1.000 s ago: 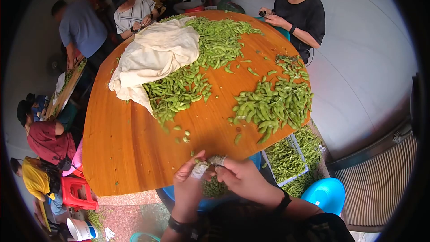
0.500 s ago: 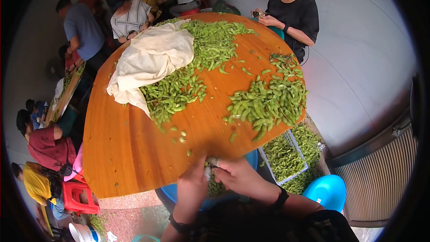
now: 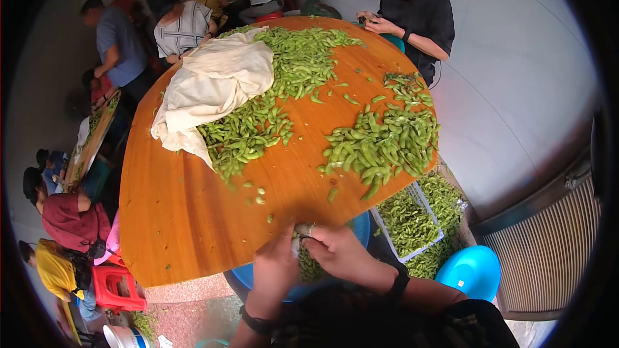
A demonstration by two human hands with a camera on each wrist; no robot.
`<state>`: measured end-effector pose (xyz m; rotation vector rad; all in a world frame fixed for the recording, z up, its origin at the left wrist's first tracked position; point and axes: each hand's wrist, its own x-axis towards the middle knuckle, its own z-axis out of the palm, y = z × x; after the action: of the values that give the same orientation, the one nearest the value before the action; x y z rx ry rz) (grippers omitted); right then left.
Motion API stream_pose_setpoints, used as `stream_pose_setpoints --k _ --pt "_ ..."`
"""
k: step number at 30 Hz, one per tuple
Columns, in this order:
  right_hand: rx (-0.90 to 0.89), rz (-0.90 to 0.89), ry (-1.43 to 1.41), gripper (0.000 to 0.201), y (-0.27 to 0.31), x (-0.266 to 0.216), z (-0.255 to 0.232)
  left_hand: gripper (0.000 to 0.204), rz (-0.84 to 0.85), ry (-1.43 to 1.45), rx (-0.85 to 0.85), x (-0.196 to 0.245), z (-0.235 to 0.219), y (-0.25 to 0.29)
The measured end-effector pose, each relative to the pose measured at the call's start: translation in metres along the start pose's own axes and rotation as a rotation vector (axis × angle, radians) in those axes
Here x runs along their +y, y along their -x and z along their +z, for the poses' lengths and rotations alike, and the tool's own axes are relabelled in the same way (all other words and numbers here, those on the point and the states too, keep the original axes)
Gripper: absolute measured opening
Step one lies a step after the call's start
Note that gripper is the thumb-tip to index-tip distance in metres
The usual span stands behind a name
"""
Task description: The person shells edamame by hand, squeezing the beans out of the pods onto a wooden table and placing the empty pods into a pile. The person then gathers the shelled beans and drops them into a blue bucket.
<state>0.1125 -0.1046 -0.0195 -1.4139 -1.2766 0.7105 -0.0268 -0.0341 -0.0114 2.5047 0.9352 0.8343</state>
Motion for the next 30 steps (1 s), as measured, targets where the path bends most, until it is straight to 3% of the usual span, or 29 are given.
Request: stream_pose_setpoints --k 6,8,9,11,13,14,18,19,21,25,30 --pt "0.021 0.029 0.017 0.01 -0.001 0.002 0.004 0.04 0.088 -0.011 -0.016 -0.018 0.001 0.001" --pt "0.024 0.035 -0.016 0.01 -0.003 0.004 0.004 0.035 -0.083 0.222 -0.126 -0.023 0.001 0.003" --pt "0.001 0.052 -0.135 0.012 -0.004 0.007 0.004 0.035 -0.082 0.223 -0.125 -0.024 0.002 0.004" --pt "-0.023 0.071 -0.252 0.015 -0.007 0.007 0.0 0.034 -0.262 0.787 -0.165 -0.025 0.004 0.006" --pt "-0.178 0.502 -0.543 0.018 -0.01 0.003 -0.01 0.035 -0.345 0.928 -0.186 -0.029 0.005 0.006" --pt "-0.178 0.505 -0.541 0.018 -0.009 0.004 -0.009 0.036 -0.424 1.066 -0.208 -0.03 0.005 0.005" --pt "-0.096 0.297 -0.357 0.016 -0.008 -0.006 -0.003 0.035 -0.427 1.091 -0.148 -0.021 0.012 0.003" --pt "-0.057 0.245 -0.324 0.015 -0.005 -0.01 -0.002 0.034 -0.405 0.986 -0.127 -0.015 0.012 0.003" --pt "-0.037 0.239 -0.287 0.015 -0.001 -0.006 0.001 0.031 -0.366 0.834 -0.094 -0.011 0.012 0.005" --pt "-0.017 0.298 -0.357 0.015 -0.001 -0.01 0.0 0.029 -0.33 0.877 -0.123 -0.019 0.014 0.01" --pt "-0.065 0.335 -0.418 0.016 -0.002 -0.009 -0.003 0.023 -0.535 1.129 -0.275 -0.025 0.008 0.011"
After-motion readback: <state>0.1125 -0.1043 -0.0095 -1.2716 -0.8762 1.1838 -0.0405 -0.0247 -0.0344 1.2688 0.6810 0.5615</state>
